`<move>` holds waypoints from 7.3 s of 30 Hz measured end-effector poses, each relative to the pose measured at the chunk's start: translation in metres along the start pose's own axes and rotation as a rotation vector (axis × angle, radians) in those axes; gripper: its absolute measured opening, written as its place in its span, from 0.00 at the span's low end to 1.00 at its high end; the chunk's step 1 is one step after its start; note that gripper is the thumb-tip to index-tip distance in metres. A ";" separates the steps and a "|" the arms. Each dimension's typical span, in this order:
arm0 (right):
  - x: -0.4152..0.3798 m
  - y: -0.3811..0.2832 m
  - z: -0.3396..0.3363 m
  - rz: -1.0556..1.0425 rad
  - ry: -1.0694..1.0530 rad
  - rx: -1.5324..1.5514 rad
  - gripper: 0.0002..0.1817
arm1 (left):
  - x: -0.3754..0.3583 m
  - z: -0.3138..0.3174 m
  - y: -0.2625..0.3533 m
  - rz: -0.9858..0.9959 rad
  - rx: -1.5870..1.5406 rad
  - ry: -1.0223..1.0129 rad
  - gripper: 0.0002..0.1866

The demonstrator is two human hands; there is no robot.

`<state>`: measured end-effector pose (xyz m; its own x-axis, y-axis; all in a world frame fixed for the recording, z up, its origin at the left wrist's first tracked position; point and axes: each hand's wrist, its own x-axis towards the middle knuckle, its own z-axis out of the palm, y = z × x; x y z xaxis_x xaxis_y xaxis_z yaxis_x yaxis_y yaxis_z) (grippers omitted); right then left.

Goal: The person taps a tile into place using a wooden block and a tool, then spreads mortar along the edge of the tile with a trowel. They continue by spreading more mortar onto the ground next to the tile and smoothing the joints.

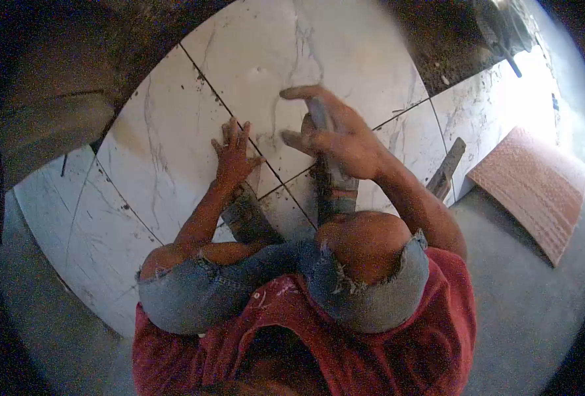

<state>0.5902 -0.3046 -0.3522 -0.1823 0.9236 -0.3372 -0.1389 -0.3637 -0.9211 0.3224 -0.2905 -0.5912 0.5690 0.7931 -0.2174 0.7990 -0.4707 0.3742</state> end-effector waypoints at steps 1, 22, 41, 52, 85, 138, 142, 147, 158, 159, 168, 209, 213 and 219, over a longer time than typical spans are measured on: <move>-0.004 0.000 0.005 -0.036 -0.014 0.157 0.30 | -0.011 0.001 0.001 0.000 -0.012 -0.022 0.52; 0.089 -0.012 -0.136 -0.205 0.479 0.201 0.21 | -0.007 -0.004 0.006 -0.042 -0.014 -0.113 0.50; 0.145 -0.056 -0.188 -0.385 0.573 0.600 0.10 | -0.007 -0.002 0.007 -0.055 0.003 -0.127 0.56; 0.219 -0.051 -0.186 -0.484 0.746 0.295 0.07 | -0.004 -0.006 0.007 -0.047 0.001 -0.099 0.56; 0.265 -0.058 0.014 -0.540 0.288 0.177 0.17 | -0.014 0.001 0.011 -0.122 -0.052 -0.152 0.59; 0.267 -0.104 -0.048 -0.519 0.365 0.269 0.20 | 0.134 -0.085 -0.061 -0.272 0.146 -0.206 0.62; 0.315 -0.068 -0.057 -0.349 0.447 -0.145 0.22 | 0.131 -0.088 -0.051 -0.265 0.218 -0.177 0.61; 0.294 -0.069 -0.030 -0.501 0.345 0.237 0.19 | 0.126 -0.074 -0.059 -0.278 0.185 -0.203 0.62; 0.305 -0.050 0.030 -0.389 0.215 -0.175 0.19 | 0.139 -0.076 -0.066 -0.212 0.277 -0.165 0.62; 0.289 -0.065 0.039 -0.383 0.210 -0.173 0.19 | 0.138 -0.075 -0.066 -0.201 0.303 -0.141 0.62; 0.269 -0.084 0.058 -0.298 0.099 0.030 0.18 | 0.135 -0.079 -0.060 -0.233 0.326 -0.156 0.61; 0.160 -0.019 0.032 -0.013 -0.030 -0.062 0.25 | 0.119 -0.074 -0.055 -0.511 -0.012 0.022 0.65; 0.129 -0.031 0.036 -0.161 -0.118 0.348 0.22 | 0.124 -0.062 -0.064 -0.447 0.147 0.004 0.65; 0.113 -0.028 0.043 0.085 -0.151 -0.160 0.21 | 0.121 -0.086 -0.050 -0.523 0.015 -0.060 0.64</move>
<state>0.5314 -0.1951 -0.3563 -0.3322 0.8573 -0.3932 0.0371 -0.4047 -0.9137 0.3346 -0.1378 -0.5588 0.1030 0.9002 -0.4232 0.9817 -0.0235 0.1890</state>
